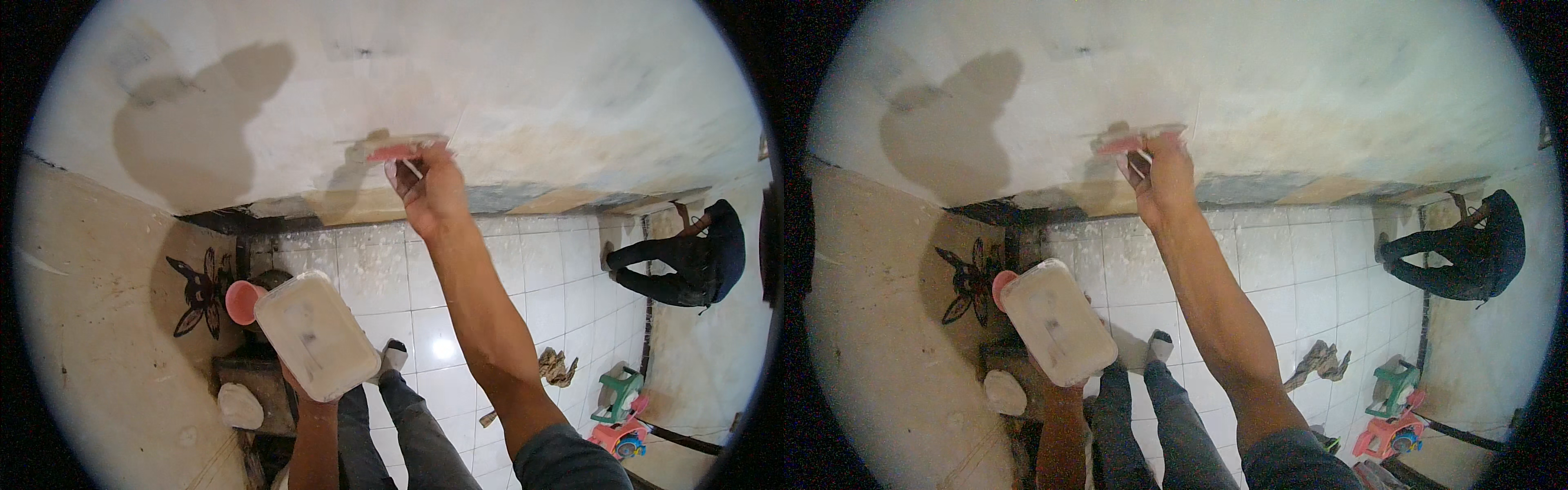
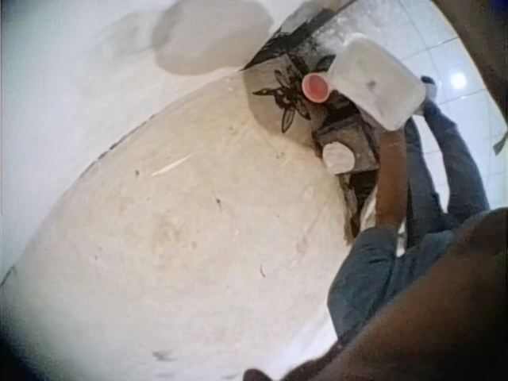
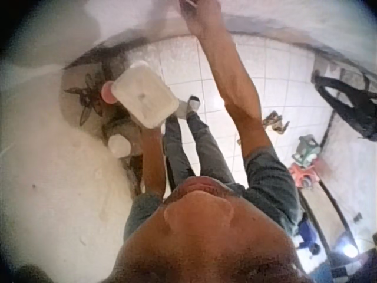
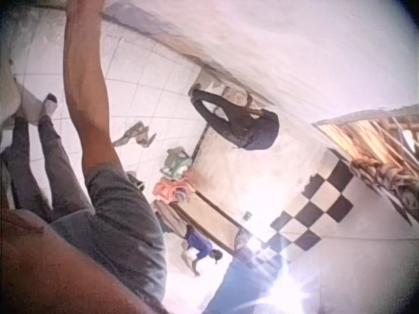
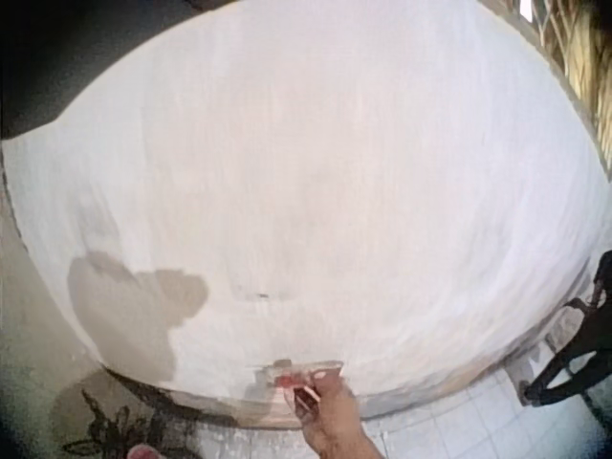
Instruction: The person applies white plaster to a wall using a red hand spreader, repeatedly dipping the spreader into a white container and smoothing the material across the surface.
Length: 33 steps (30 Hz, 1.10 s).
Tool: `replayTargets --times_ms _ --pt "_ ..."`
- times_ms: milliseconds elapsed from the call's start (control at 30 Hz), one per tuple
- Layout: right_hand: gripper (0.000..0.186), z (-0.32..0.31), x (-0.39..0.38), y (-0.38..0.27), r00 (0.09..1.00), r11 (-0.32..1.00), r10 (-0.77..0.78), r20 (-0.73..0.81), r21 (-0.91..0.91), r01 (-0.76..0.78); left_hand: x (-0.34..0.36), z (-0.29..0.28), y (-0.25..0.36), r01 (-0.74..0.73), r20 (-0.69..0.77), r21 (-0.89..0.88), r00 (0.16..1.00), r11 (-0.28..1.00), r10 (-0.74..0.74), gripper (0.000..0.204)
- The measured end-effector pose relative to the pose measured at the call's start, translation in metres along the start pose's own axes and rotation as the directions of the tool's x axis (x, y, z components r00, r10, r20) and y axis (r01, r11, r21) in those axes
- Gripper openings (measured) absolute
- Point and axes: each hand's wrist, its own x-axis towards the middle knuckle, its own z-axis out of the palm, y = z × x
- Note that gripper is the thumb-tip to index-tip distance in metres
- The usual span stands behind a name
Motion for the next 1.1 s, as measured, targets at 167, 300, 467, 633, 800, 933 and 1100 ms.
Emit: replayTargets --times_ms 167,300,467,633,800,933,1100 --pt "0.006 0.055 -0.057 -0.076 0.971 0.983 -0.181 0.155 0.048 0.175 -0.005 0.011 -0.002 0.03 0.028 -0.038 0.999 0.999 -0.029 0.066" --pt "0.012 0.032 -0.074 -0.085 0.957 0.98 -0.2 0.21 0.049 0.194 -0.009 0.014 -0.003 0.072 0.071 -0.089 0.995 0.993 -0.065 0.066" --pt "0.022 -0.052 -0.065 -0.056 0.992 0.992 -0.126 0.002 -0.006 0.126 -0.007 0.0 0.005 0.213 0.198 -0.245 0.966 0.946 -0.166 0.066" --pt "0.027 -0.107 -0.042 -0.055 0.893 0.904 -0.399 -0.21 -0.256 0.344 -0.022 -0.018 0.014 0.108 0.108 -0.149 0.99 0.983 -0.092 0.067" --pt "0.021 -0.052 0.023 -0.036 0.472 -0.025 -0.858 0.201 -0.935 0.353 -0.033 -0.022 0.01 0.03 0.014 -0.007 0.999 1.0 -0.03 0.068" --pt "0.029 0.003 0.017 0.047 0.589 -0.148 -0.624 0.513 -0.818 0.556 -0.03 -0.019 -0.002 0.024 -0.013 0.053 1.0 0.998 -0.024 0.069" --pt "0.03 -0.06 -0.017 0.061 0.759 0.307 -0.478 0.442 -0.725 0.616 -0.027 -0.019 -0.009 0.022 -0.03 0.084 0.999 0.996 -0.019 0.07"
